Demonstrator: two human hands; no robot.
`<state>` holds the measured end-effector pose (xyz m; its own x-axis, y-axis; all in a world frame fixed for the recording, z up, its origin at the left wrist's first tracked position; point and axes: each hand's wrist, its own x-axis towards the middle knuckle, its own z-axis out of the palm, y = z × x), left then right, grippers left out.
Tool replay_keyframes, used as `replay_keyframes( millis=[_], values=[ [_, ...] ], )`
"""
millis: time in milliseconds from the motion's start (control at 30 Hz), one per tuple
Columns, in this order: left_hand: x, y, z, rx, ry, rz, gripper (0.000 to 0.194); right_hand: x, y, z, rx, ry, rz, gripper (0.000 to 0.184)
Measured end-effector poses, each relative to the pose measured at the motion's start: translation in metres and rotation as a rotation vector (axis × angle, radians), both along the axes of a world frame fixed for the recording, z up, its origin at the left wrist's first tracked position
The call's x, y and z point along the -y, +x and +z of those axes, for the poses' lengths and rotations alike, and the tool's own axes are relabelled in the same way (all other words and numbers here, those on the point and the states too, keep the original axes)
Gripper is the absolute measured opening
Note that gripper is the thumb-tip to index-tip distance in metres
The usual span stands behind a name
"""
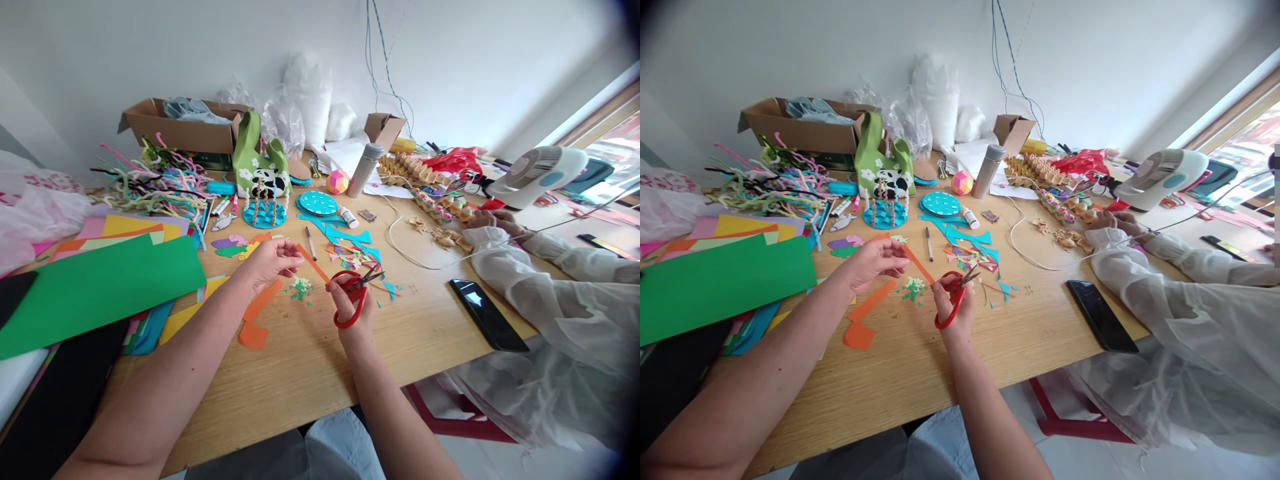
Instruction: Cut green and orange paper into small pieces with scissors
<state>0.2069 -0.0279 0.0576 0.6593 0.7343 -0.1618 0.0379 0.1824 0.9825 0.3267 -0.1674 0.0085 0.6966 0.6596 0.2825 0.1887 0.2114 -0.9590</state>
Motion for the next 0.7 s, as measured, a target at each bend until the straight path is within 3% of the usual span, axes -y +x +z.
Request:
replay_keyframes(
  millis=[100, 200, 267, 333, 400, 567, 633, 700],
  values=[
    [0.000, 0.001, 0.000, -0.046, 0.267, 0.176, 0.028, 0.000, -0.001, -0.001, -0.003, 0.009, -0.025, 0.014],
    [0.005, 0.000, 0.004, -0.107, 0.828, 0.260, 0.016, 0.000, -0.001, 0.000, 0.016, -0.016, -0.032, 0.012],
    [0.012, 0.000, 0.007, -0.135, 1.186, 0.139, 0.019, 0.001, -0.001, 0.002, 0.043, -0.039, -0.025, 0.012],
    [0.018, 0.002, 0.008, -0.180, 1.395, -0.014, 0.023, 0.000, -0.001, 0.003, 0.061, -0.040, -0.011, 0.012],
    [0.022, 0.003, 0.007, -0.250, 1.496, -0.098, 0.021, 0.000, 0.000, 0.004, 0.052, -0.021, 0.003, 0.012],
    [0.025, 0.005, 0.003, -0.319, 1.592, -0.137, 0.015, 0.000, 0.000, 0.004, -0.014, 0.003, 0.023, 0.012],
    [0.025, 0.006, 0.002, -0.295, 1.575, -0.151, 0.019, 0.000, 0.000, 0.003, -0.034, 0.008, 0.033, 0.011],
    [0.024, 0.008, -0.001, -0.239, 1.447, -0.120, 0.023, -0.001, -0.001, 0.003, -0.068, 0.027, 0.014, 0.016]
  ],
)
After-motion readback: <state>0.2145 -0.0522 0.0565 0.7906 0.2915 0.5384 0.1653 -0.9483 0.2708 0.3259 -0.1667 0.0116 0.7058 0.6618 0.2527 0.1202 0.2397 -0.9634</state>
